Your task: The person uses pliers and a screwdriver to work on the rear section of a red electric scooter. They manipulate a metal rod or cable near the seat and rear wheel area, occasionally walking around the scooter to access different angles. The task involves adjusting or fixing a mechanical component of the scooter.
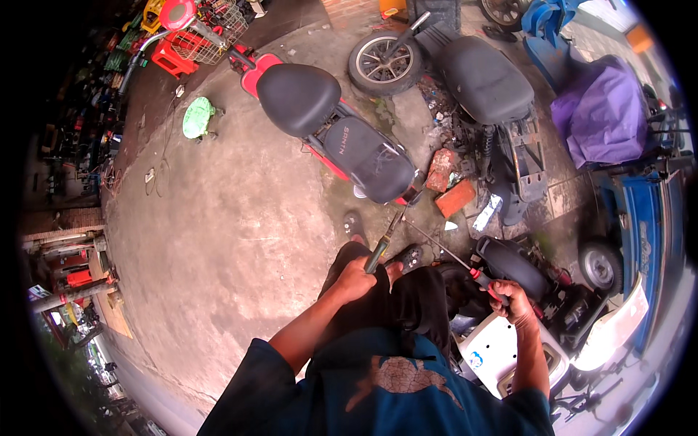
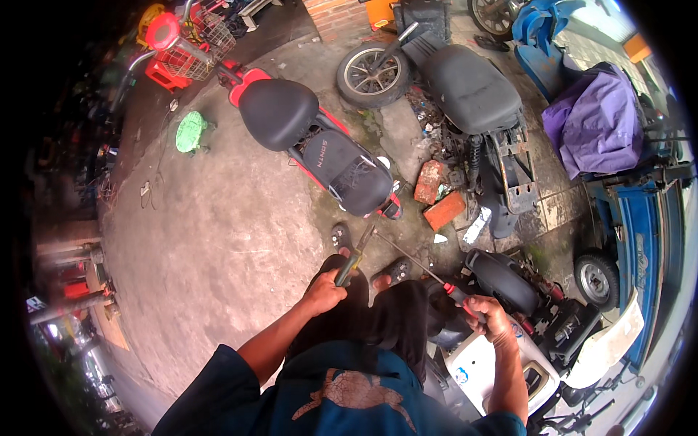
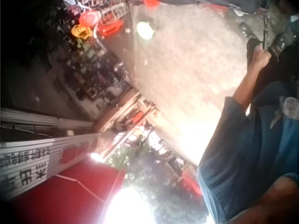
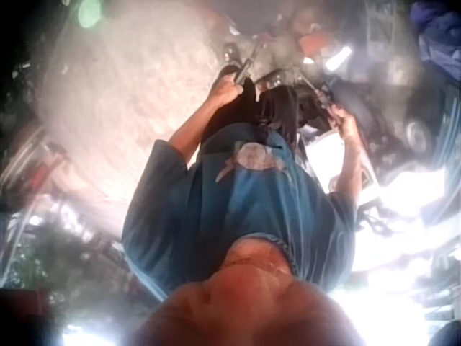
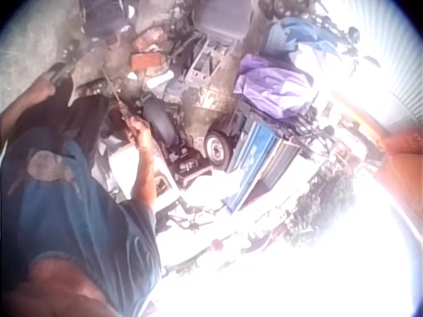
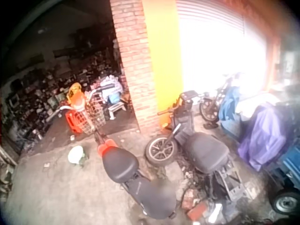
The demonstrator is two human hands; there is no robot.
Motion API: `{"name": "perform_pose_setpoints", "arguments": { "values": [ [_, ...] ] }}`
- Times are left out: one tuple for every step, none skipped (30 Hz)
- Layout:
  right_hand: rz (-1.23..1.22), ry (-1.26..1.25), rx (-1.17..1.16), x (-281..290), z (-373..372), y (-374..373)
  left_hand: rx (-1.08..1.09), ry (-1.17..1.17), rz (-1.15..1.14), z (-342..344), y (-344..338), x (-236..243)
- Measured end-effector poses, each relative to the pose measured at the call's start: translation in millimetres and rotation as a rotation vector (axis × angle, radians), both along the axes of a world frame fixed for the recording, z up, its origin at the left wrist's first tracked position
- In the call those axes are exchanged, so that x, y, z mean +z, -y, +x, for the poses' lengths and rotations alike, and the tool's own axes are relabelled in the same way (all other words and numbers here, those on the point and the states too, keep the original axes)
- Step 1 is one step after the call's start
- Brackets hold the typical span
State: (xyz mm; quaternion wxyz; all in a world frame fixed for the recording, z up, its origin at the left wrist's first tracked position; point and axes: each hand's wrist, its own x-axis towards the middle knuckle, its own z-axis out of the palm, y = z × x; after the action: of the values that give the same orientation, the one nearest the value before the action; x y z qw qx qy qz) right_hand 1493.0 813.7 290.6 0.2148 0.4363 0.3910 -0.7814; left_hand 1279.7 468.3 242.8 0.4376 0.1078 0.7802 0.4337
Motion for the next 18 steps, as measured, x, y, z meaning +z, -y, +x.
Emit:
{"name": "perform_pose_setpoints", "arguments": {
  "values": [
    [-0.037, 0.005, -0.009, -1.2, 0.9, -0.8, -0.020, -0.031, -0.004, -0.2, 0.6, -3.6],
    [-0.101, 0.031, -0.026, -6.0, 2.5, -2.2, -0.040, -0.061, -0.009, -0.4, 1.4, -6.9],
    [-0.165, 0.057, -0.043, -12.1, 3.8, -3.9, -0.058, -0.092, -0.013, -0.1, 2.0, -10.0],
    [-0.228, 0.083, -0.060, -16.5, 5.5, -5.8, -0.067, -0.102, 0.010, -0.4, 2.6, -14.0],
    [-0.268, 0.088, -0.064, -19.3, 8.0, -8.4, -0.076, -0.113, 0.034, -1.4, 3.0, -18.0],
    [-0.308, 0.089, -0.066, -20.7, 7.4, -10.1, -0.083, -0.126, 0.056, -3.5, 2.6, -18.2],
    [-0.348, 0.091, -0.068, -22.0, 6.5, -11.3, -0.081, -0.126, 0.040, -4.7, 1.7, -17.7],
    [-0.344, 0.084, -0.060, -23.5, 5.0, -12.0, -0.079, -0.126, 0.024, -5.6, 0.1, -16.5],
    [-0.342, 0.082, -0.053, -24.3, 4.3, -12.5, -0.078, -0.121, 0.005, -4.3, -0.9, -15.6],
    [-0.340, 0.080, -0.047, -24.6, 3.5, -13.2, -0.072, -0.148, -0.021, -3.3, 0.5, -18.7],
    [-0.324, 0.083, -0.037, -24.5, 2.5, -12.9, -0.066, -0.175, -0.047, -2.5, 3.2, -24.8],
    [-0.234, 0.066, -0.017, -22.5, 1.5, -10.7, -0.058, -0.205, -0.070, -3.0, 4.2, -28.5],
    [-0.144, 0.049, 0.003, -19.8, 1.0, -8.0, -0.046, -0.250, -0.070, -1.5, 4.4, -31.3],
    [-0.053, 0.032, 0.023, -16.5, 0.9, -4.3, -0.061, -0.243, -0.079, 1.2, 5.8, -32.5],
    [0.088, -0.033, 0.048, -12.9, 0.1, 1.8, -0.074, -0.244, -0.091, 0.8, 5.7, -30.2],
    [0.235, -0.052, 0.107, -13.9, 4.3, 5.4, -0.089, -0.243, -0.105, 0.3, 6.6, -28.1],
    [0.497, -0.171, 0.141, -18.0, 8.3, 19.1, -0.072, -0.231, -0.096, -0.7, 5.9, -27.7],
    [0.758, -0.284, 0.176, -19.4, 10.4, 33.6, -0.053, -0.213, -0.086, 1.2, 4.6, -28.2]
  ]
}}
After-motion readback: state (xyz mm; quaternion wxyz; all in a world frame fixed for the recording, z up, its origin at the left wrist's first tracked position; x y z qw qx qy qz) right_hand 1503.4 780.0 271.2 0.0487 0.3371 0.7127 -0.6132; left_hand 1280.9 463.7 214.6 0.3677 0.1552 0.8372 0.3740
